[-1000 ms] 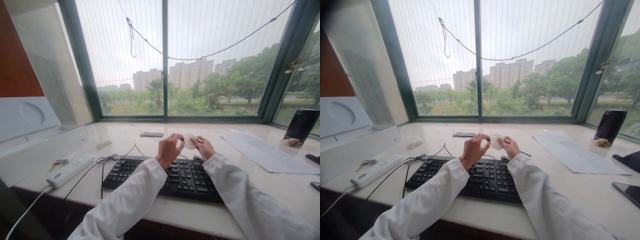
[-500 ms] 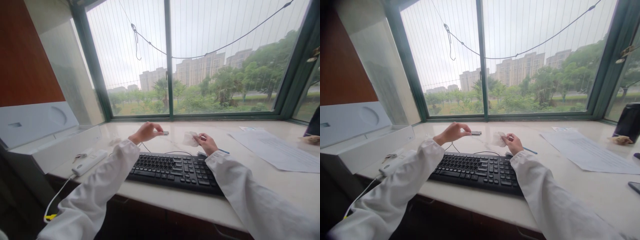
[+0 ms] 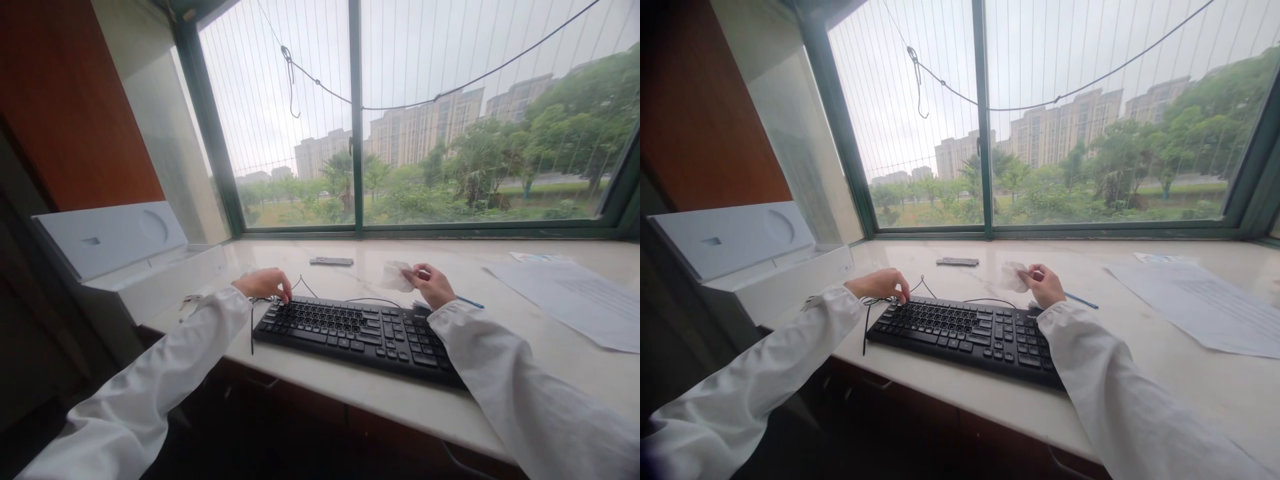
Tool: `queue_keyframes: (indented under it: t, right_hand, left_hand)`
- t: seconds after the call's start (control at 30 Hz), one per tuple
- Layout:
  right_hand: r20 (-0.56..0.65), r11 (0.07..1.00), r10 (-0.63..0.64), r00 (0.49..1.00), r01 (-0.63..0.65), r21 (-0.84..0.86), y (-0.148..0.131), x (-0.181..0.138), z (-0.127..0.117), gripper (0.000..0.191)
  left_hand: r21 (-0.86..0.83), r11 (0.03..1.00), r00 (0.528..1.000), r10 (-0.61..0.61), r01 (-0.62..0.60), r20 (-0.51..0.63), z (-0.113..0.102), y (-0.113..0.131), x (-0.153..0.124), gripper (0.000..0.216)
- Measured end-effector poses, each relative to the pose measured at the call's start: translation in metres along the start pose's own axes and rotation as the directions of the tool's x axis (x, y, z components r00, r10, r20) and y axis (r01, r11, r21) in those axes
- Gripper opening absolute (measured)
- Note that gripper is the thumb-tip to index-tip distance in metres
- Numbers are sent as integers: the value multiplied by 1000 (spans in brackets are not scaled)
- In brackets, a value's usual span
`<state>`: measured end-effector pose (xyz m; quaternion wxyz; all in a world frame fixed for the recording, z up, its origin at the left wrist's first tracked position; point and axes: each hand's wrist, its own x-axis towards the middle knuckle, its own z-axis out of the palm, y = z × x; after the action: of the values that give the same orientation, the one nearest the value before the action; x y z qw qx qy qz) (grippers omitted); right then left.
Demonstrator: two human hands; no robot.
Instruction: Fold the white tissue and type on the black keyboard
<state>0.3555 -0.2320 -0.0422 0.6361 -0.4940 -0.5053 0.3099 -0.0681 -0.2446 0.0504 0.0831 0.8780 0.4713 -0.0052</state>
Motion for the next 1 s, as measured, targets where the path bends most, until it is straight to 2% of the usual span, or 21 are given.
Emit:
queue_keyframes:
  t: [0.13,0.3,0.5,0.6,0.7,0.87,1.0]
  right_hand:
    - [15,1000,12,1000,-12,-8,-2,1,-2,57]
    - [28,1000,25,999,-25,-16,-2,1,-2,57]
    - [45,1000,14,999,-13,-25,-2,-1,-1,59]
    - [52,1000,6,999,-5,-18,-3,-3,-1,58]
    - [65,1000,8,998,-8,-3,-3,-4,-1,57]
    - [104,999,32,994,-35,25,-1,-2,-2,56]
    - [104,999,35,994,-36,13,1,0,-4,55]
  left_hand:
    - [88,994,998,-61,60,7,6,3,4,15]
    - [171,984,999,-39,37,8,4,6,8,16]
    - [225,972,998,-67,69,-14,7,15,4,11]
    - [219,971,995,-87,93,-39,10,15,2,14]
    - [145,983,994,-109,112,-32,11,9,4,27]
    - [100,978,980,-191,184,64,7,-3,23,57]
    - [156,959,940,-266,235,214,-1,-5,47,66]
